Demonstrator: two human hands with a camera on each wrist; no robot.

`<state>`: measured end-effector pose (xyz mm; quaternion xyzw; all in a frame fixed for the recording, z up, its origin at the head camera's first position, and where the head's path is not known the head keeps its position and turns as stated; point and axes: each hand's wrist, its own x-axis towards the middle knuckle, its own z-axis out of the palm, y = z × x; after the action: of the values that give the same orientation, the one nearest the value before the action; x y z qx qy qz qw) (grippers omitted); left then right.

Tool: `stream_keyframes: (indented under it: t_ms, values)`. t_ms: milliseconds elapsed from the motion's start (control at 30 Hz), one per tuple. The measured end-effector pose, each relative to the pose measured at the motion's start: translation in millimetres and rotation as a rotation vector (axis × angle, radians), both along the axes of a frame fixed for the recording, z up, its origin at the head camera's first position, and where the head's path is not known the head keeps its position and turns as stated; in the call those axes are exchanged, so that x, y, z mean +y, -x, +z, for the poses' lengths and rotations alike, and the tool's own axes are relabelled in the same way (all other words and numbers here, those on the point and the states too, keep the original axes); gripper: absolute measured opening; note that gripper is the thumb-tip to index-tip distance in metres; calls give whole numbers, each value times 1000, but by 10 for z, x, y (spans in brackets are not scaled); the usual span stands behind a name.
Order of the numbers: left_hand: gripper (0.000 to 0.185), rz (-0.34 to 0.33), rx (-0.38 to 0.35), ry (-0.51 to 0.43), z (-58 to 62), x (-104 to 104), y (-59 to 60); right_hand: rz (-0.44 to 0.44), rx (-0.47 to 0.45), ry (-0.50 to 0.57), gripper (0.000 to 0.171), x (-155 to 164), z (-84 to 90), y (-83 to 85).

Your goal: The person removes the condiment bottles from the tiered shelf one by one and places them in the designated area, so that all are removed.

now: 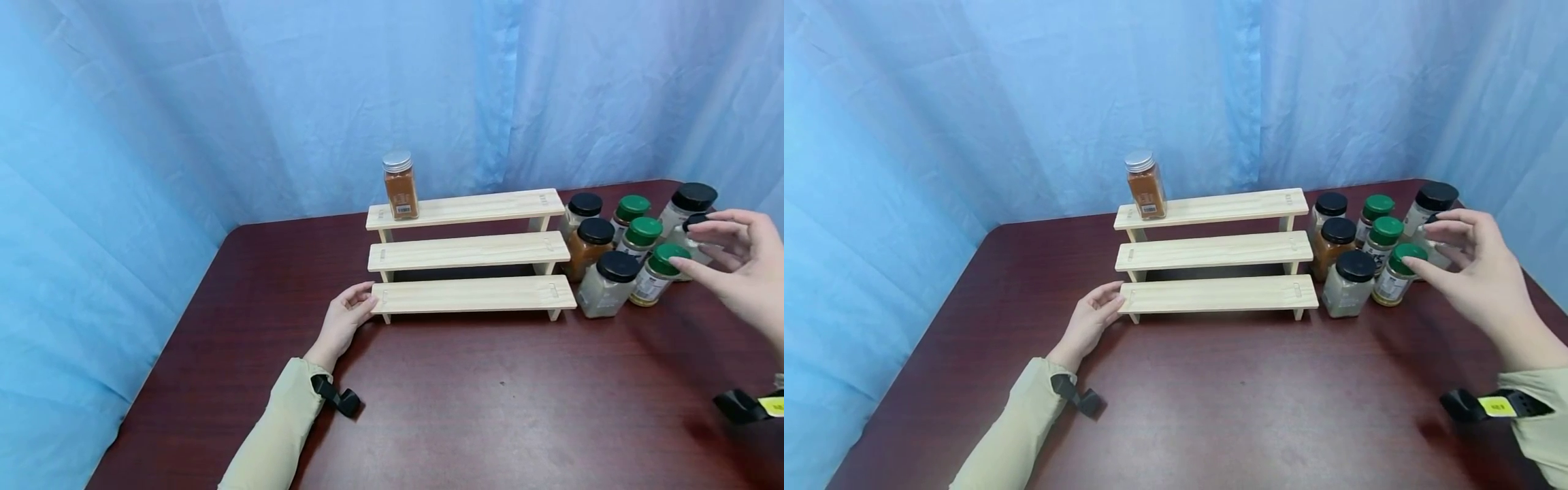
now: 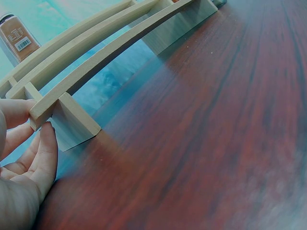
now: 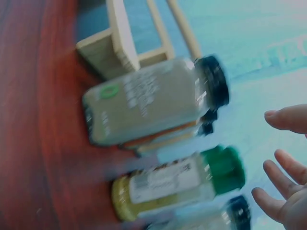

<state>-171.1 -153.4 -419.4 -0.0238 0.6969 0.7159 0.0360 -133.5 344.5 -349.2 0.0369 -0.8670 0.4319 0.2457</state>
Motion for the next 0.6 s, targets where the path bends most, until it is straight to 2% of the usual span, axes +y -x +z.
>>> stream_keyframes:
  t_ms: [67, 200, 467, 600]
  values:
    - [42, -3, -1, 8, -5, -5, 6, 13, 11, -2, 67, -127, 140, -54]
    - [42, -3, -7, 5, -8, -10, 6, 31, -2, -5, 62, -294, 278, -86]
    - [43, -10, 1, -2, 2, -6, 0, 120, 14, -20, 51, -639, 343, -50]
    - [43, -9, 1, 0, 12, -2, -11, 197, 29, 32, 47, -782, 315, -36]
